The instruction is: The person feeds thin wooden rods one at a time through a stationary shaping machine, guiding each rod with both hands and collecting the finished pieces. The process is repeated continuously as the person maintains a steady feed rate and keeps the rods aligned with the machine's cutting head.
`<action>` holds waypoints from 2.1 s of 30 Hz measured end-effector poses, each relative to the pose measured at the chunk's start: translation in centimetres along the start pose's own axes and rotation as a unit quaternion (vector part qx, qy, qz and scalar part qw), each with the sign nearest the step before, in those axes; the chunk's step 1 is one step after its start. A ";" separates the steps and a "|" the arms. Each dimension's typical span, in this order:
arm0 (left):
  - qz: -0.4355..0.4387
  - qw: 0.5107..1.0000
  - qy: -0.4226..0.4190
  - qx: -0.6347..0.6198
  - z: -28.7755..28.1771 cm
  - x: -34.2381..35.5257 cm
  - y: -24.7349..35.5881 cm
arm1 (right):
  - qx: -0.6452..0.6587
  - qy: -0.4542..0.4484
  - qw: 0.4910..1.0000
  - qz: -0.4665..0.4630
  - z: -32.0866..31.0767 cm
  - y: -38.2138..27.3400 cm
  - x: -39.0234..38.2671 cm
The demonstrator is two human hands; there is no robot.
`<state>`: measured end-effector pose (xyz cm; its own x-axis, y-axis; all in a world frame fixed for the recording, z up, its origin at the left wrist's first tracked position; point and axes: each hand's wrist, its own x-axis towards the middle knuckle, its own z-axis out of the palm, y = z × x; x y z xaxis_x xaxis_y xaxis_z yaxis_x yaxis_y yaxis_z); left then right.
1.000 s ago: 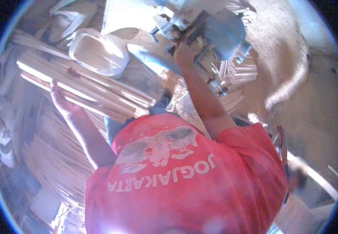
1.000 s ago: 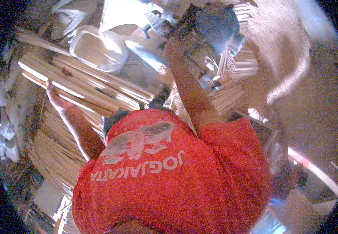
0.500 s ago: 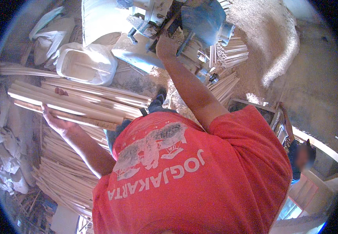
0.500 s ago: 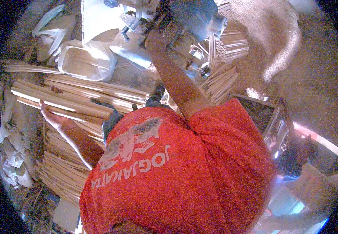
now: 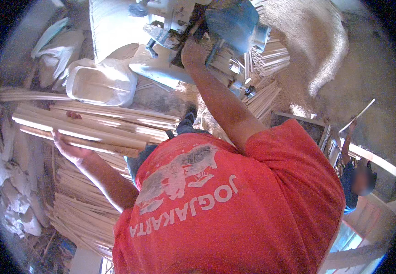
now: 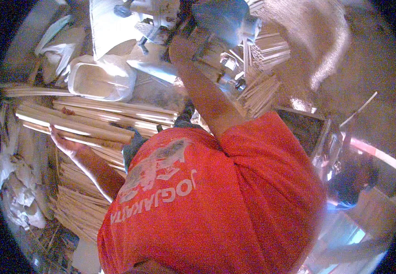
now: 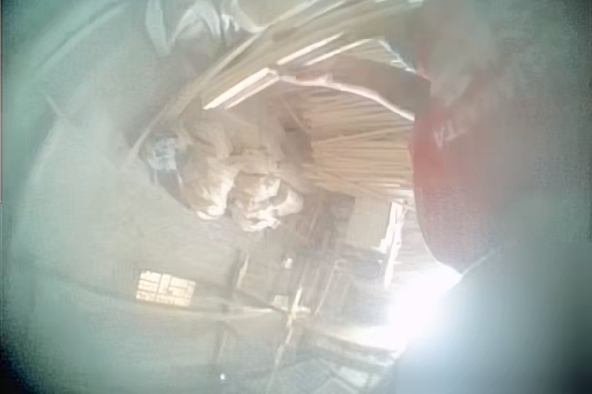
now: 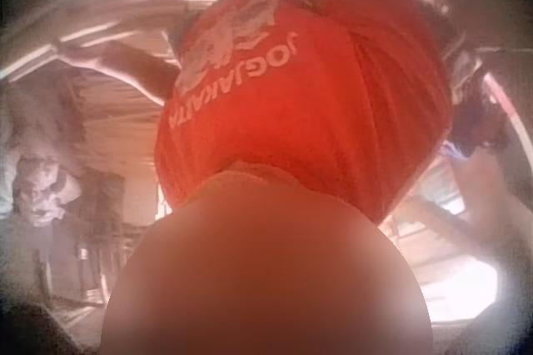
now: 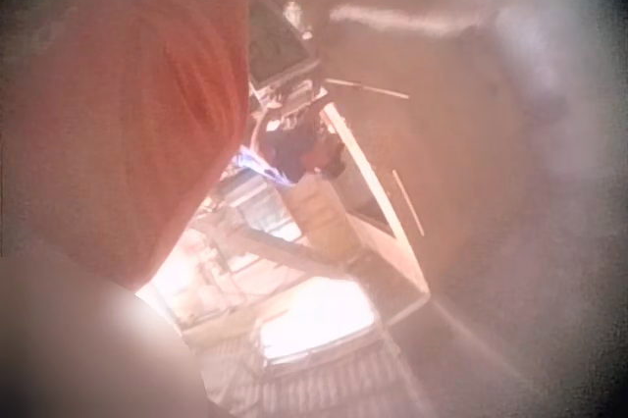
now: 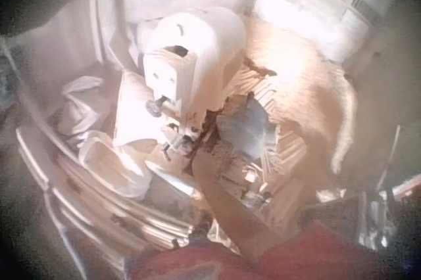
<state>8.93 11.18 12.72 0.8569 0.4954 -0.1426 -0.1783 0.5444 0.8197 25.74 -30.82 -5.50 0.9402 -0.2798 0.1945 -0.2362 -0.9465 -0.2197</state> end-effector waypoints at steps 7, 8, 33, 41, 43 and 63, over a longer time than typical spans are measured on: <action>-0.031 0.999 0.031 -0.001 0.1 0.7 -0.4 | 0.058 -0.045 0.997 0.032 -2.4 -0.9 0.0; -0.024 0.999 0.025 0.001 -0.1 0.6 -0.3 | 0.064 -0.042 0.996 0.040 -3.0 -1.0 -0.4; -0.038 0.998 -0.024 -0.053 3.1 -0.7 -1.5 | -0.015 -0.012 1.000 0.018 -2.8 0.6 3.8; -0.121 0.983 -0.045 -0.132 2.9 -0.8 -3.9 | 0.320 -0.093 0.931 -0.150 -14.7 -9.3 -5.5; -0.107 0.987 -0.040 -0.109 3.5 -1.0 -4.5 | 0.399 -0.168 0.874 -0.220 -17.4 -12.4 -9.1; -0.117 0.989 -0.091 -0.013 2.9 -1.9 -4.9 | 0.458 -0.185 0.844 -0.211 -21.4 -10.8 -16.2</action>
<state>9.53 5.64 10.60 0.9489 0.2249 -0.2216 0.0244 0.6475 0.7616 7.77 -19.50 14.20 0.9455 0.2804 0.1658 0.2683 -0.3817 -0.8845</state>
